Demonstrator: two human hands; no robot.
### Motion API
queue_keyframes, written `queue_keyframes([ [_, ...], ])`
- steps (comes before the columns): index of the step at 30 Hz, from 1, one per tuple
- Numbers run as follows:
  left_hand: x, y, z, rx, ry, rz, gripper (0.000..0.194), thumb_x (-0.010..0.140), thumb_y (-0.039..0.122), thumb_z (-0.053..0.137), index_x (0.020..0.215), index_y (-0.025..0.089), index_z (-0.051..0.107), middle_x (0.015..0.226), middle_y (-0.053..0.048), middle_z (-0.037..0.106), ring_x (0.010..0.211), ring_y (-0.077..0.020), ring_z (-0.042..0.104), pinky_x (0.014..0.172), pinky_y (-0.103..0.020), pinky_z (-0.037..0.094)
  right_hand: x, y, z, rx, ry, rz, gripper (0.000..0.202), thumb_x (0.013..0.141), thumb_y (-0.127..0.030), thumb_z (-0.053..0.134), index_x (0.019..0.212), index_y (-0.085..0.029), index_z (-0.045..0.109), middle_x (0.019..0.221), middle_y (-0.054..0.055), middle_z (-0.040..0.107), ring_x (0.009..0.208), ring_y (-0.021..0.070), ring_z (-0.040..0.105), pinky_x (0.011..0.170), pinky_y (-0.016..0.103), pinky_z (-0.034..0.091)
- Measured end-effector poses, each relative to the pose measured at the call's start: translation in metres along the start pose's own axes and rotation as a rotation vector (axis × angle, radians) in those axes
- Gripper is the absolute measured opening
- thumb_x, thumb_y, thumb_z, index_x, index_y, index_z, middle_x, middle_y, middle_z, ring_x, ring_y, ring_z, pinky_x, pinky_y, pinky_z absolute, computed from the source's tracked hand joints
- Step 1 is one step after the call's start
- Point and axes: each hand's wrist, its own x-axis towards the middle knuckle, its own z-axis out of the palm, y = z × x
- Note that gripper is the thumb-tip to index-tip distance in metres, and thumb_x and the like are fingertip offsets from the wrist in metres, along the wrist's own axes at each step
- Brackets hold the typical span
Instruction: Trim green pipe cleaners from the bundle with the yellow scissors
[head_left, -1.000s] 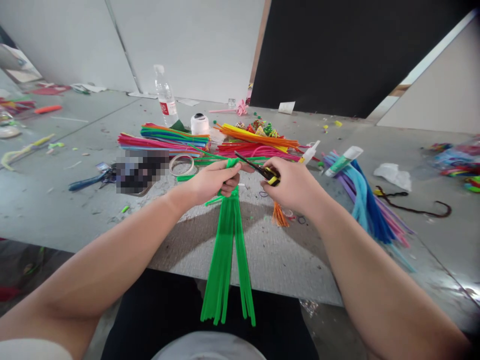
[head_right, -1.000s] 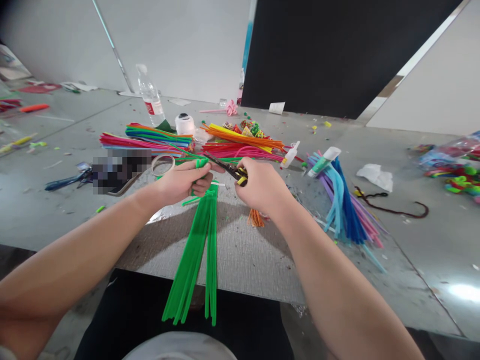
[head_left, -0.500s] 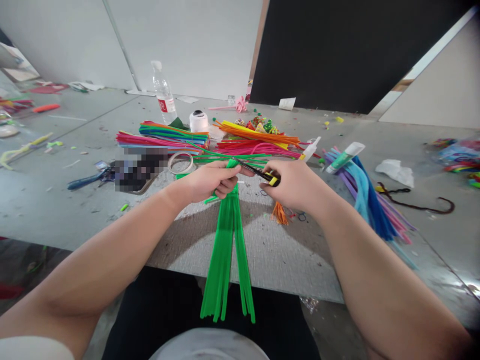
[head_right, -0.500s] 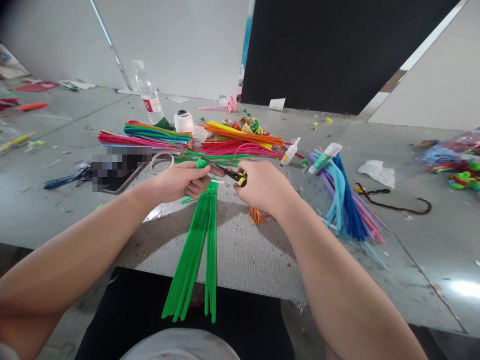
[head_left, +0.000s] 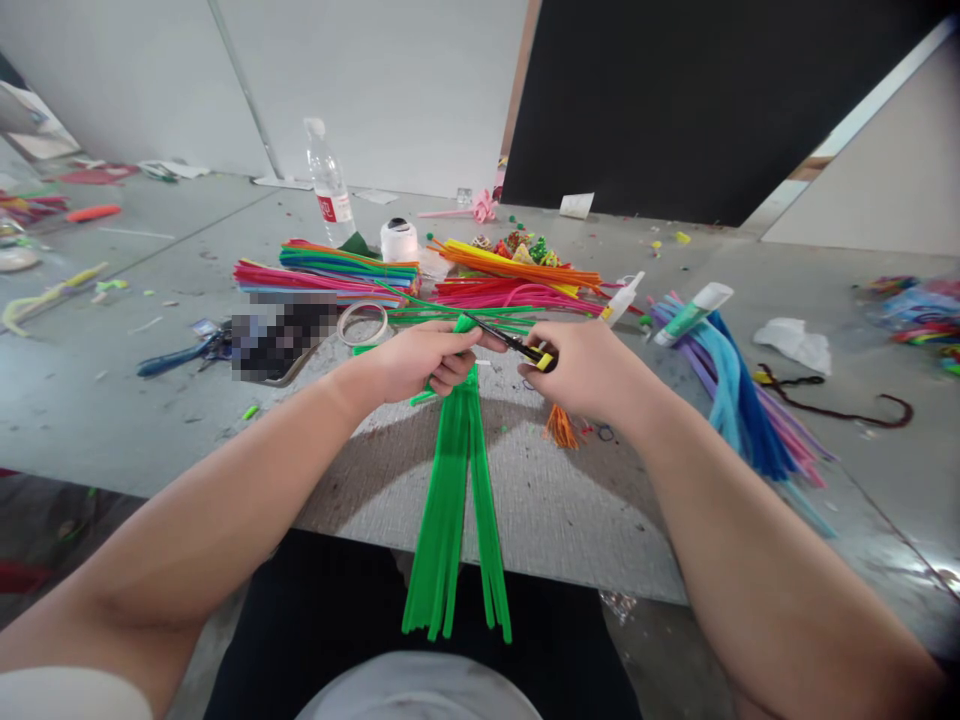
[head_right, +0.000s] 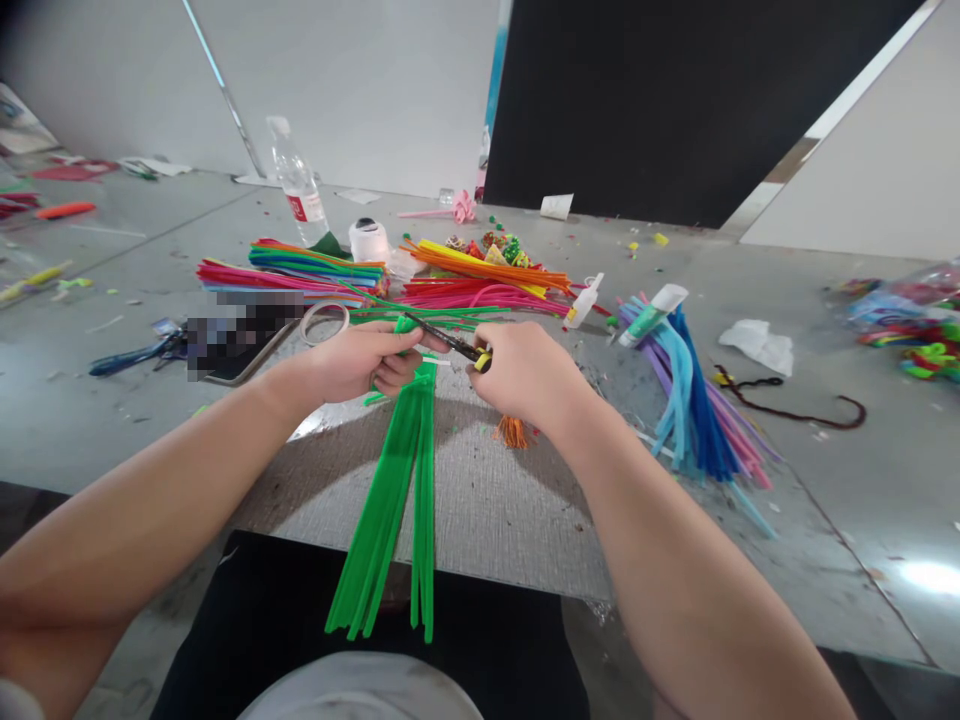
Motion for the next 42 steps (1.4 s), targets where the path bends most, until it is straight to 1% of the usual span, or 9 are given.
queue_keyframes([
  [16,0.0,0.001,-0.004,-0.032,-0.025,-0.028,0.032,0.098,0.044,0.069,0.104,0.013,0.075,0.064,0.008,0.025,0.048,-0.0069,0.023,0.046,-0.019,0.017,-0.004,-0.012,-0.005,-0.096,-0.018,0.087,0.011,0.089,-0.035,0.068,0.087,-0.024,0.068,0.085,0.007,0.074,0.074,0.0233,0.063,0.061,0.034,0.036],
  [20,0.001,0.002,-0.005,-0.03,-0.005,-0.043,0.032,0.099,0.044,0.066,0.106,0.014,0.074,0.064,0.009,0.024,0.048,-0.0073,0.021,0.046,-0.02,0.017,-0.002,-0.014,-0.002,-0.116,0.106,0.136,0.017,0.091,-0.041,0.066,0.094,-0.024,0.069,0.09,0.009,0.075,0.081,0.0266,0.066,0.061,0.035,0.035],
  [22,0.002,0.003,-0.007,0.023,0.045,-0.034,0.032,0.101,0.044,0.063,0.109,0.015,0.073,0.065,0.009,0.022,0.048,-0.0078,0.02,0.046,-0.02,0.017,0.001,-0.011,0.002,-0.124,0.115,0.165,0.02,0.091,-0.044,0.066,0.094,-0.024,0.069,0.092,0.01,0.075,0.083,0.0282,0.068,0.061,0.035,0.036],
  [25,0.004,0.006,-0.013,0.305,0.2,-0.015,0.034,0.102,0.045,0.056,0.109,0.016,0.072,0.063,0.007,0.026,0.05,-0.01,0.025,0.048,-0.023,0.021,0.008,-0.002,0.008,-0.139,0.042,0.229,0.024,0.091,-0.048,0.066,0.094,-0.024,0.069,0.094,0.012,0.076,0.085,0.0303,0.069,0.061,0.035,0.039],
  [27,0.005,0.008,-0.022,0.687,0.349,0.021,0.031,0.101,0.042,0.056,0.104,0.016,0.073,0.066,0.002,0.043,0.056,-0.0128,0.039,0.053,-0.025,0.031,0.012,0.004,0.013,-0.151,0.023,0.258,0.026,0.091,-0.048,0.066,0.097,-0.023,0.07,0.097,0.014,0.076,0.089,0.032,0.07,0.061,0.036,0.041],
  [29,0.006,0.01,-0.034,1.158,0.475,0.056,0.026,0.099,0.037,0.057,0.098,0.016,0.073,0.081,-0.005,0.063,0.073,-0.0181,0.056,0.067,-0.029,0.043,0.015,0.01,0.017,-0.168,0.01,0.279,0.028,0.091,-0.048,0.066,0.1,-0.022,0.071,0.101,0.015,0.077,0.094,0.0334,0.071,0.062,0.036,0.043],
  [31,0.007,0.01,-0.045,1.449,0.543,-0.023,0.027,0.098,0.033,0.054,0.102,0.014,0.074,0.096,-0.012,0.074,0.086,-0.0245,0.066,0.077,-0.032,0.047,0.018,0.014,0.021,-0.184,-0.013,0.299,0.032,0.091,-0.049,0.066,0.105,-0.021,0.071,0.105,0.017,0.077,0.097,0.0346,0.072,0.063,0.037,0.045],
  [36,0.008,0.011,-0.06,1.609,0.491,-0.248,0.027,0.091,0.025,0.056,0.108,0.015,0.075,0.104,-0.016,0.08,0.098,-0.0281,0.074,0.081,-0.031,0.049,0.022,0.02,0.03,-0.2,-0.092,0.291,0.04,0.089,-0.048,0.069,0.116,-0.019,0.069,0.113,0.019,0.077,0.101,0.0367,0.074,0.068,0.039,0.048],
  [42,0.001,0.019,-0.069,1.573,0.551,-0.199,0.022,0.085,0.026,0.064,0.102,0.017,0.075,0.1,-0.014,0.078,0.093,-0.0287,0.072,0.079,-0.033,0.048,0.021,0.017,0.033,-0.21,-0.1,0.315,0.042,0.091,-0.047,0.067,0.122,-0.019,0.067,0.115,0.02,0.077,0.104,0.0371,0.074,0.072,0.04,0.05],
])
